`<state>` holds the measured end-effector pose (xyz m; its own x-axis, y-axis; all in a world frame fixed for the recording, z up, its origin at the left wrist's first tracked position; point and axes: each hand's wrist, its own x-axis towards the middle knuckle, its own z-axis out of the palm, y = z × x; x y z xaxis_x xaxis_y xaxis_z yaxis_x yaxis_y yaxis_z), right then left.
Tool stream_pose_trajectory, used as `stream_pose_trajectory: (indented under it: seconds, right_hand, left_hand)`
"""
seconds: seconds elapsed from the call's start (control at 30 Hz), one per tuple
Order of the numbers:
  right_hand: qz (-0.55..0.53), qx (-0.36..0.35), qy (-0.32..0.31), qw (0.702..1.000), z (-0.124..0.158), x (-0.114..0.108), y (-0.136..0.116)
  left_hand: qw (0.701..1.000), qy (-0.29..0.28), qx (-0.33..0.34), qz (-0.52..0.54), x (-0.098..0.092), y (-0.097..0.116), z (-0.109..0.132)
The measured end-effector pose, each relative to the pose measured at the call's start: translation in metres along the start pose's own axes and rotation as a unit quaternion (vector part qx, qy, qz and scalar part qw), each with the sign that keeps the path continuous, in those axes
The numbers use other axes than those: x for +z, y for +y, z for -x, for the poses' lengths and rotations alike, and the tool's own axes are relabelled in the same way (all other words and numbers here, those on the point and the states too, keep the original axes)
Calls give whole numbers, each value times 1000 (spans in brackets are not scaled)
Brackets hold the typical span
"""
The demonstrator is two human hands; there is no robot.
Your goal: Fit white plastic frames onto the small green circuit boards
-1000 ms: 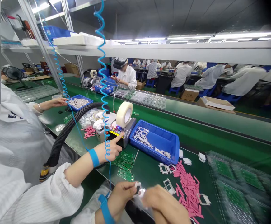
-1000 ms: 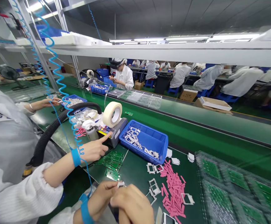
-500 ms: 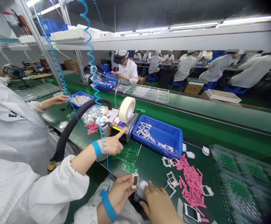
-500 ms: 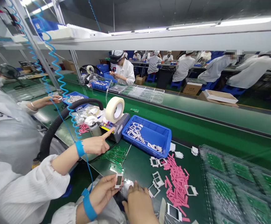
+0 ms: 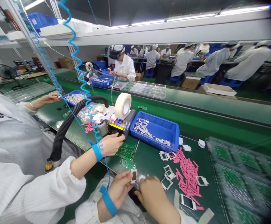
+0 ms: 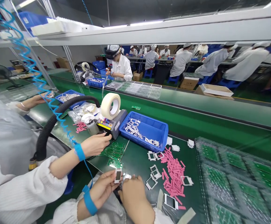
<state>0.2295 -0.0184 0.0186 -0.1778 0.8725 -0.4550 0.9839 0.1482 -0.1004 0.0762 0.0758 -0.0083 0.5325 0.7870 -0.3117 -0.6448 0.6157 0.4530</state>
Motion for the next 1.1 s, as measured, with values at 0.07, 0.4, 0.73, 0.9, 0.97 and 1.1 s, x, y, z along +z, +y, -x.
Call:
stream_pose_trajectory:
  seconds: [0.07,0.4,0.73,0.9,0.97,1.1]
  right_hand:
    - [1,2,2,1000,0,1,0]
    - [10,8,12,1000,-4,5,0]
    - [6,4,9,1000,-5,3,-1]
    - [0,1,5,1000,-6,3,0]
    - [0,-1,4,1000,-6,2,0]
    - [3,-4,5,1000,-7,1,0]
  left_hand:
    - [1000,9,-5,-9,0,8,-4]
    - [996,62,-23,-61,-20,-93,27]
    - [993,103,-21,-52,-13,-88,25]
    - [991,130,-36,0,-9,-95,26]
    - [988,145,-44,40,-6,-89,25]
    - [973,173,-45,146,-10,-33,23]
